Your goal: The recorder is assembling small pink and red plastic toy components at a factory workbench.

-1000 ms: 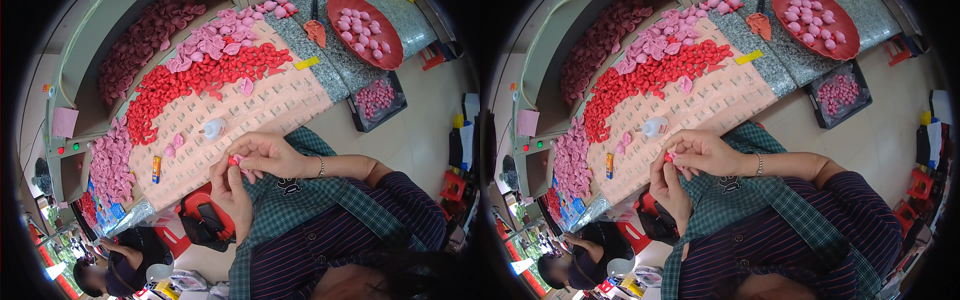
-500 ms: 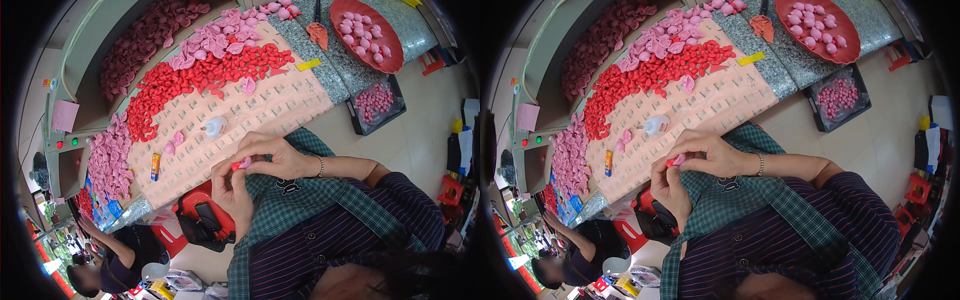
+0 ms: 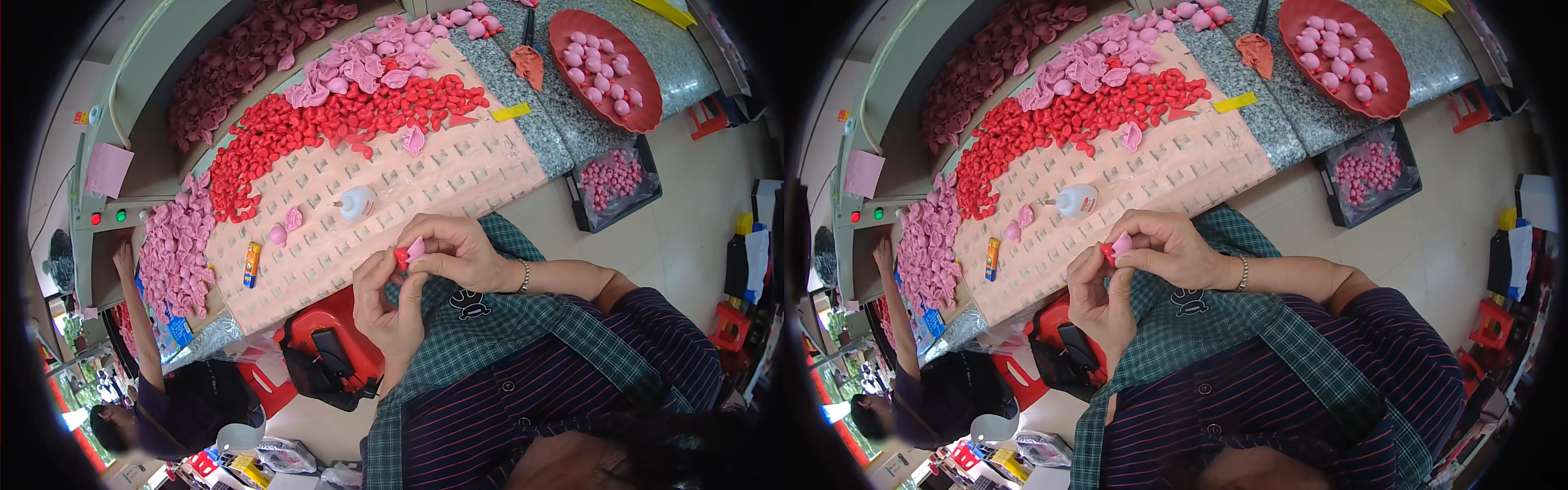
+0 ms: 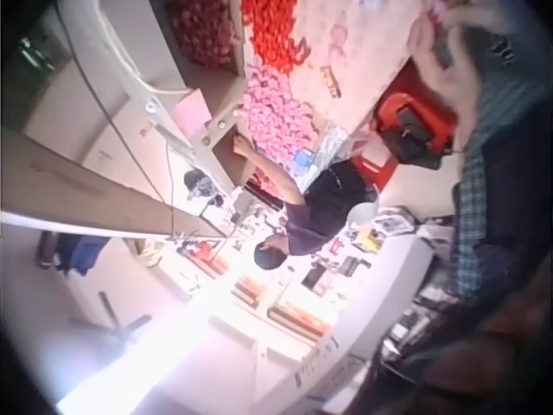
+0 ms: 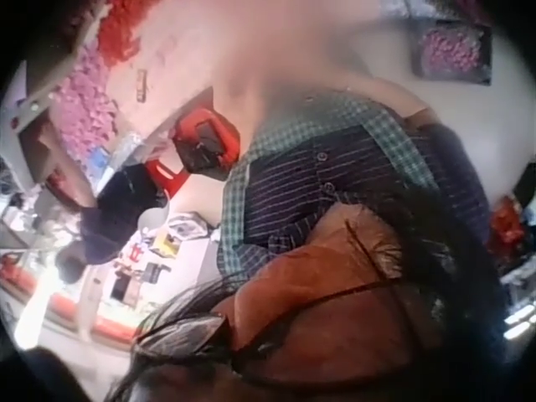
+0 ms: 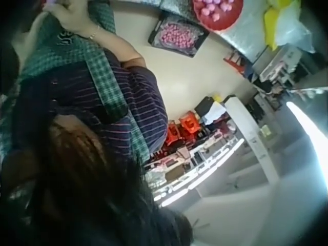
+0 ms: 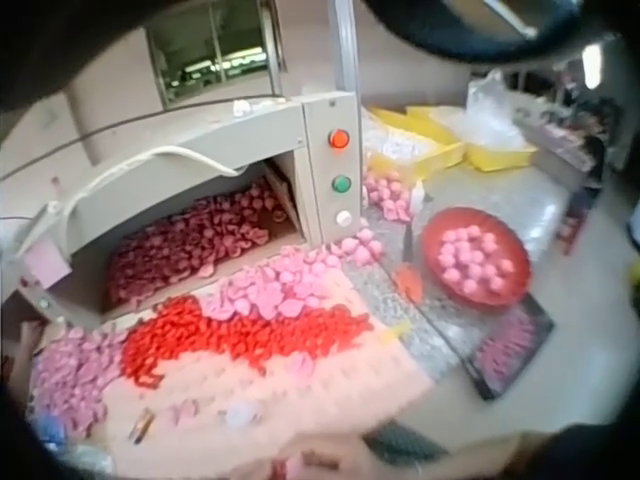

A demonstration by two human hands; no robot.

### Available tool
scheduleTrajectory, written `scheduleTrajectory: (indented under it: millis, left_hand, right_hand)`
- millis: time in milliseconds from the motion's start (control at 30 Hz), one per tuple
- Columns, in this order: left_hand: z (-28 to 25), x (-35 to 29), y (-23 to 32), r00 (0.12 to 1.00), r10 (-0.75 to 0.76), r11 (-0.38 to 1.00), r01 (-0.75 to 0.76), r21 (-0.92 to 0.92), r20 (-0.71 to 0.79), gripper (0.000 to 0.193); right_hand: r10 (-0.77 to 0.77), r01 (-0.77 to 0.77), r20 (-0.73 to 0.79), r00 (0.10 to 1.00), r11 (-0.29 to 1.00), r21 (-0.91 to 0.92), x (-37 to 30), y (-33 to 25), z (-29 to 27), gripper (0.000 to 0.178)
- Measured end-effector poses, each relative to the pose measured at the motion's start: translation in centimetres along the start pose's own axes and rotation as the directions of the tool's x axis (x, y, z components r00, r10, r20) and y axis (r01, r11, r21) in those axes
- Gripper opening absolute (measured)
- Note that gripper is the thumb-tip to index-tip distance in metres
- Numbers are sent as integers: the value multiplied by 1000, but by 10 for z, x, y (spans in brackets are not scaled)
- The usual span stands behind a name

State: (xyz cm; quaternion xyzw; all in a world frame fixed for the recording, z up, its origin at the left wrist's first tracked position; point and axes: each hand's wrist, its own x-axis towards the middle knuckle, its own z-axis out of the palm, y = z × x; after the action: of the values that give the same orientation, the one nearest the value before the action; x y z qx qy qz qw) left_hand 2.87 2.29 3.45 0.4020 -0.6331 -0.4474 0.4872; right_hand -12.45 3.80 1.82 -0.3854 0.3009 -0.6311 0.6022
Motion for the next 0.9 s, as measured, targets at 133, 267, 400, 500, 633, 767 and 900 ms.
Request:
scheduleTrajectory:
  millis: [133, 267, 400, 500, 633, 767, 900]
  left_hand:
    - [0, -2, -3, 999, 45, 998, -44, 50, -18, 38]
    - [-4, -1, -2, 996, 85, 988, -83, 128, -11, 36]
    - [-1, 3, 5, 999, 38, 996, -39, 79, 3, 34]
    - [-8, 8, 4, 996, -46, 999, 45, 12, 82, 32]
    - [1, 8, 14, 979, -202, 943, 200, -267, 21, 28]
    - [3, 4, 5, 994, -84, 978, 68, -197, -74, 21]
    - [-4, -2, 2, 995, -83, 991, 78, -106, -49, 19]
  right_hand:
    - [4, -4, -1, 1000, 1000, -6, -1, 3, 1, 22]
    - [49, -50, 9, 999, 999, 21, -1, 11, 0, 21]
    - [148, -142, -24, 989, 976, 164, 2, 12, 2, 19]
    - [173, -155, -66, 983, 964, 216, 6, 11, 5, 15]
    - [229, -224, 31, 973, 900, 374, 7, 6, 6, 14]
    - [224, -207, 2, 975, 899, 387, 4, 10, 10, 14]
    - [179, -172, 7, 984, 931, 323, 2, 13, 9, 15]
